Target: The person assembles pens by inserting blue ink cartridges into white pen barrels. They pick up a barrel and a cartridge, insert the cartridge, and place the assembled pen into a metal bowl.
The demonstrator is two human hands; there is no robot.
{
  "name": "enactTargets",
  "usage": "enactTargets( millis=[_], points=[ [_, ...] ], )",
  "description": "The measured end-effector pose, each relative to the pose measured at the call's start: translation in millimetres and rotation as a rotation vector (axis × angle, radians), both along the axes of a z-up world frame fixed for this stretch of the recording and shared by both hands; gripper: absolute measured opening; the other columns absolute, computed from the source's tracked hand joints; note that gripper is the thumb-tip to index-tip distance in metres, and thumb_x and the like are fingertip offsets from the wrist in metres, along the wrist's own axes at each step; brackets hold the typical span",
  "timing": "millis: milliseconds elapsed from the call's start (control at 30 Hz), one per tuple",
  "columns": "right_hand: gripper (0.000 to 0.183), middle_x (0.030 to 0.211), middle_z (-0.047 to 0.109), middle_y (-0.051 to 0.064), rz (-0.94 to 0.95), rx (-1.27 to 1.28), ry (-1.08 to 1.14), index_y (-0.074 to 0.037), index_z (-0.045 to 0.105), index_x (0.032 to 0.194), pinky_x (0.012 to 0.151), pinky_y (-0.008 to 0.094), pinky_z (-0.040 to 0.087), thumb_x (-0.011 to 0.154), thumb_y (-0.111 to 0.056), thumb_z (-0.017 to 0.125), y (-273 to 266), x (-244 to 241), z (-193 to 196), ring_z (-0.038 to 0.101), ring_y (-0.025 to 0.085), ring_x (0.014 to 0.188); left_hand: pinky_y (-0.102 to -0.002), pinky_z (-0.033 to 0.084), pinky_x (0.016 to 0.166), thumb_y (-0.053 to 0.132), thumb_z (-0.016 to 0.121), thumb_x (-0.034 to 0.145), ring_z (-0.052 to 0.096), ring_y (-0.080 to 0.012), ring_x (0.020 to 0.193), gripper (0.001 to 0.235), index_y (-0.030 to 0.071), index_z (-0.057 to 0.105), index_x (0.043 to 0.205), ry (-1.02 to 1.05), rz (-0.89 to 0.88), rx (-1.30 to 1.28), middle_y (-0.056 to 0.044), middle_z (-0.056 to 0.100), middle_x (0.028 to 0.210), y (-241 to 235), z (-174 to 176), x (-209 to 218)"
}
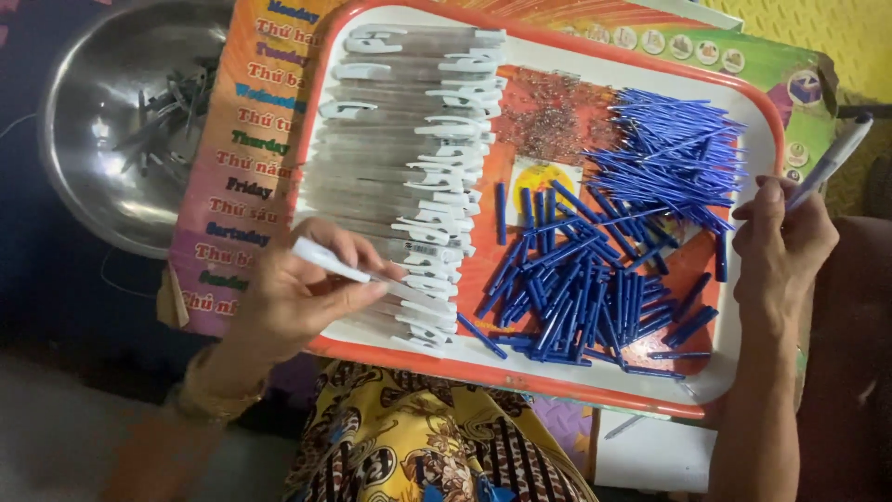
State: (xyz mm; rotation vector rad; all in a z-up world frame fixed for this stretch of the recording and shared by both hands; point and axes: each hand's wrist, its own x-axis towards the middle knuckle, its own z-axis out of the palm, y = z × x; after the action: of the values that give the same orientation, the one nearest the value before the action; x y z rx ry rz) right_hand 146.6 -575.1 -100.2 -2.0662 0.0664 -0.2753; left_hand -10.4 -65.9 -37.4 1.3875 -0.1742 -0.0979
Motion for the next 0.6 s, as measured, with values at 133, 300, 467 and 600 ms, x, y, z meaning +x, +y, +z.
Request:
enactTargets(
  millis=[133, 300, 467, 600],
  points=[
    [0.040, 0.096, 0.067, 0.006, -0.009, 0.016, 0.006, -0.001, 0.068, 0.141, 0.062, 0.026, 0.040, 0.130, -0.039, 0.063, 4.7, -4.7, 6.5, 0.048, 0.007, 0.066, -0.028, 0.069, 0.068, -0.005, 0.090, 0.081, 0.088, -0.0320, 0.119, 0.038, 0.007, 0.063, 0.105, 0.346, 0.291, 0.142, -0.015, 0.081, 0.113, 1.5, -25.3, -25.8],
    [0.031, 0.094, 0.065, 0.008, 0.000, 0.021, 0.008, 0.001, 0.068, 0.140, 0.061, 0.027, 0.038, 0.134, -0.028, 0.060, 1.9, -4.1, 3.5, 0.047, 0.009, 0.067, -0.031, 0.059, 0.096, 0.027, 0.096, 0.083, 0.071, -0.0251, 0.134, 0.066, 0.010, 0.064, 0.138, -0.052, 0.497, 0.725, -0.011, 0.072, 0.144, 8.7, -39.3, -51.0],
    [0.037, 0.095, 0.064, 0.008, 0.007, 0.062, 0.027, -0.001, 0.068, 0.141, 0.061, 0.026, 0.036, 0.132, -0.037, 0.063, -8.2, -0.5, -4.7, 0.046, 0.007, 0.066, -0.055, 0.047, 0.127, 0.041, 0.073, 0.103, 0.060, -0.0414, 0.146, 0.058, -0.002, 0.068, 0.142, -0.259, 0.428, 1.107, -0.024, 0.067, 0.150, 8.4, -77.2, -56.2],
    [0.027, 0.092, 0.064, 0.003, -0.073, 0.044, 0.021, -0.003, 0.070, 0.134, 0.060, 0.024, 0.038, 0.133, -0.029, 0.064, -6.0, -1.7, -1.5, 0.049, 0.005, 0.067, -0.047, 0.048, 0.130, 0.025, 0.081, 0.101, 0.051, -0.0406, 0.156, 0.060, 0.000, 0.060, 0.152, -0.421, 0.335, 1.176, -0.022, 0.059, 0.162, 5.6, -72.1, -58.1]
  ],
)
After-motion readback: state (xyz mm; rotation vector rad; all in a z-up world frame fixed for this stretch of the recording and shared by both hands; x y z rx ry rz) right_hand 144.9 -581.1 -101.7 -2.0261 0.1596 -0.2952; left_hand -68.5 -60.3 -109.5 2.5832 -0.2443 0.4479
